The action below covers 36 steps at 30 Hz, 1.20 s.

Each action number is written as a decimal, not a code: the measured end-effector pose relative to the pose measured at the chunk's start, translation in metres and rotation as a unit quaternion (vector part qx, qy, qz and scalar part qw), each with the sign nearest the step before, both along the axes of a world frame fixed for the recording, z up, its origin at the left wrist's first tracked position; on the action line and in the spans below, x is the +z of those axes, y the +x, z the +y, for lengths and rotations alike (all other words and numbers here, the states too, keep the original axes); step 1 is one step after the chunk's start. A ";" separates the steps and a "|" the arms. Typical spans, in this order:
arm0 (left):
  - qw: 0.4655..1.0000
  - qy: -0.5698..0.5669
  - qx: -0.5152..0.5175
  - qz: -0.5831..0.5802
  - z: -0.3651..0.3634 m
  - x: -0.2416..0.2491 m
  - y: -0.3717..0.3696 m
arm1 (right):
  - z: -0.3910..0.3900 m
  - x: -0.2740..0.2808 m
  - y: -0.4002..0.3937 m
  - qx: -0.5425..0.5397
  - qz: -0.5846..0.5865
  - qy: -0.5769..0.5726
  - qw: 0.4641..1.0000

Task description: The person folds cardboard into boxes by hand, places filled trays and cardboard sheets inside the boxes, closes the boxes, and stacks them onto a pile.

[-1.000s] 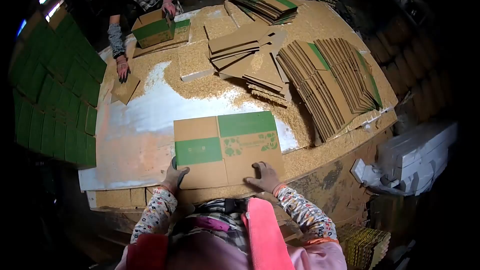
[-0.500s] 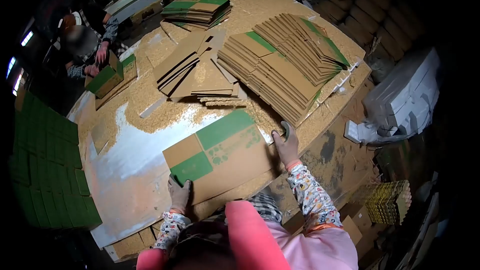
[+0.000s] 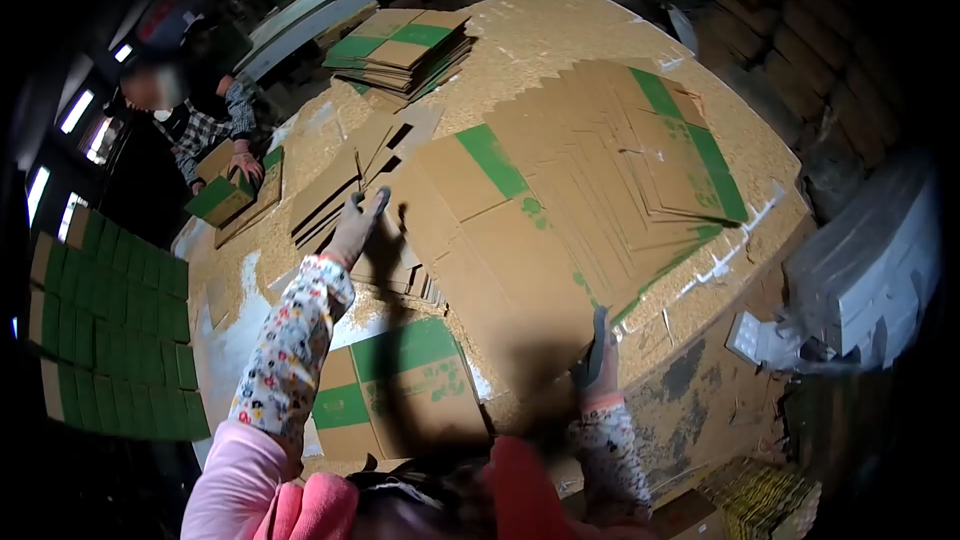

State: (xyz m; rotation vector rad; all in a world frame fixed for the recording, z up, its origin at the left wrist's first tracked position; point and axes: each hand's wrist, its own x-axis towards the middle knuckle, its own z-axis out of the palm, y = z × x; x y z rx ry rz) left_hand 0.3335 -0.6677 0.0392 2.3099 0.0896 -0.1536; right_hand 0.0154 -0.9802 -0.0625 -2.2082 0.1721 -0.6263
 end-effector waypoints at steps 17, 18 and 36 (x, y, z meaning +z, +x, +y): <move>0.931 0.270 -0.246 -0.022 -0.093 0.160 0.080 | 0.001 0.066 0.032 0.034 0.169 0.456 0.873; 0.940 0.278 -0.199 -0.018 -0.073 0.170 0.071 | 0.015 0.072 0.032 0.026 0.138 0.584 0.800; 0.948 -0.222 0.189 0.125 0.383 -0.170 -0.439 | 0.183 -0.017 -0.021 0.086 0.314 0.036 0.945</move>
